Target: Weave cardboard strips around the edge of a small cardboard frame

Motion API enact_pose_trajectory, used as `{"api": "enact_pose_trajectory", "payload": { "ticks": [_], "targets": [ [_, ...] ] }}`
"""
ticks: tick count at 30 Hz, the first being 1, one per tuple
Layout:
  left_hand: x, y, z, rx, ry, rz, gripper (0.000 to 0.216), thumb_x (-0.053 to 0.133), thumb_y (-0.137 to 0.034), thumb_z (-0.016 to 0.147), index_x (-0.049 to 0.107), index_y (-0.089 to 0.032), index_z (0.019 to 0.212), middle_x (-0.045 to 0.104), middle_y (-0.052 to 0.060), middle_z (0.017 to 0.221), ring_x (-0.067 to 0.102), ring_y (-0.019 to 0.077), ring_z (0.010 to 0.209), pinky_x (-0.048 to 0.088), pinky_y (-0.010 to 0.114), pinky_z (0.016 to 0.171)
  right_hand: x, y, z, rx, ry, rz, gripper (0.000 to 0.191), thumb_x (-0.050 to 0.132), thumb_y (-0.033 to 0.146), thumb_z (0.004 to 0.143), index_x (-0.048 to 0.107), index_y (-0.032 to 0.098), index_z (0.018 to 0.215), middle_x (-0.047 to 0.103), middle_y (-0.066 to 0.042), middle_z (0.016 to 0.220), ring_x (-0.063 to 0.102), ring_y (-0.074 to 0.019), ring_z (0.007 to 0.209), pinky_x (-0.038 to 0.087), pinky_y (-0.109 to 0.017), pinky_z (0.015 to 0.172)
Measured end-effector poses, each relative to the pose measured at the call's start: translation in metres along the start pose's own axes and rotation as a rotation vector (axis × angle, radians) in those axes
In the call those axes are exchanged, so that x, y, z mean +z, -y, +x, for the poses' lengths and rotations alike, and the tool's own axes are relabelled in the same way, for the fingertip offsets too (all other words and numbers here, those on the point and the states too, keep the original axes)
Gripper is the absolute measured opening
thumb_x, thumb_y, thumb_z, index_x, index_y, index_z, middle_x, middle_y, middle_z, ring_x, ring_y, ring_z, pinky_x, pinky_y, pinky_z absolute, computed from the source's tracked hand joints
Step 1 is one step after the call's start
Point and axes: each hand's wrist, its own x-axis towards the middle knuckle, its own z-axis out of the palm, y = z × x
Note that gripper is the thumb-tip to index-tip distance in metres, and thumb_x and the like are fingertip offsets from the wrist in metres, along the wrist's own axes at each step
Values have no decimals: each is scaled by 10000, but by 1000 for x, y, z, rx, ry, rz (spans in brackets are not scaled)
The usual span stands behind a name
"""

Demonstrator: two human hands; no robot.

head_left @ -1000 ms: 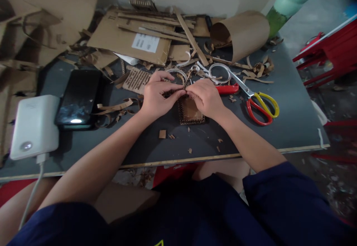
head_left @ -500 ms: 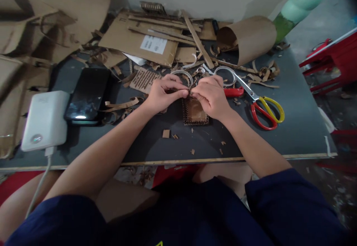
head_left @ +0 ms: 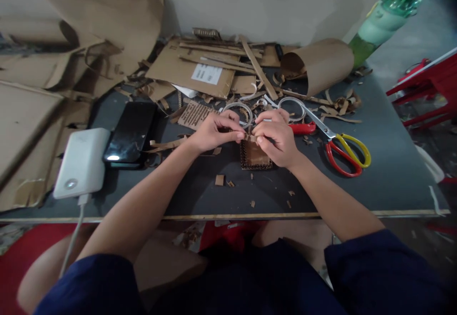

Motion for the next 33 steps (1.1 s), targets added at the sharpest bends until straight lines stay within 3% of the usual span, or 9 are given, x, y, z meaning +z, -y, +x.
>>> {"api": "enact_pose_trajectory", "payload": {
  "ticks": [5, 10, 13, 16, 21, 25, 27, 33],
  "targets": [
    [1, 4, -2, 12, -38, -17, 279, 819, -534, 786, 811, -258, 744, 687, 52, 635, 618, 171, 811, 542, 291, 745, 2, -3, 0, -65, -156, -61, 228, 473, 230, 858, 520, 254, 636, 658, 10, 622, 654, -228, 891, 457, -434, 862],
    [7, 8, -3, -4, -152, -51, 313, 832, -549, 758, 812, -237, 761, 743, 65, 762, 680, 164, 818, 578, 299, 783, 3, -8, -1, 1, -200, -138, 229, 484, 259, 839, 545, 257, 618, 672, 1, 617, 665, -233, 858, 471, -439, 849],
    [9, 5, -4, -19, -216, -17, 318, 834, -512, 761, 820, -218, 882, 787, 89, 928, 738, 192, 923, 597, 324, 888, 6, -10, -1, 41, -185, -195, 214, 505, 277, 863, 614, 254, 680, 735, -13, 723, 668, -238, 909, 489, -451, 893],
    [12, 2, -5, -117, -195, -91, 410, 853, -462, 736, 791, -174, 1019, 795, 106, 971, 770, 222, 925, 630, 328, 867, 8, -12, -4, 24, -157, -276, 171, 550, 266, 880, 679, 250, 768, 797, -24, 910, 675, -252, 1008, 485, -476, 963],
    [19, 1, -6, -117, -317, -69, 224, 794, -310, 749, 665, -142, 821, 785, 111, 874, 780, 221, 875, 642, 273, 776, 10, -11, -7, -86, -169, -389, 143, 604, 201, 910, 736, 253, 922, 817, -14, 1019, 716, -240, 1000, 470, -476, 965],
    [25, -1, -7, -55, -362, -67, 175, 735, -256, 783, 581, -171, 790, 780, 100, 867, 778, 223, 941, 638, 263, 801, 16, -9, -7, 6, -214, -388, 238, 672, 339, 895, 733, 243, 1104, 807, -59, 1041, 713, -258, 1004, 486, -471, 942],
    [29, -1, -8, -51, -349, -58, 177, 733, -264, 794, 580, -175, 802, 776, 90, 870, 774, 227, 968, 640, 271, 816, 18, -10, -7, 62, -259, -400, 314, 684, 394, 893, 724, 226, 1156, 797, -80, 1014, 713, -254, 963, 493, -460, 918],
    [42, 4, -11, -42, -342, 62, 214, 732, -281, 807, 634, -163, 957, 773, 70, 970, 766, 183, 932, 631, 277, 883, 18, -16, -7, -3, -314, -454, 170, 631, 252, 942, 799, 249, 967, 744, -29, 767, 693, -198, 808, 491, -397, 805]
  ]
}}
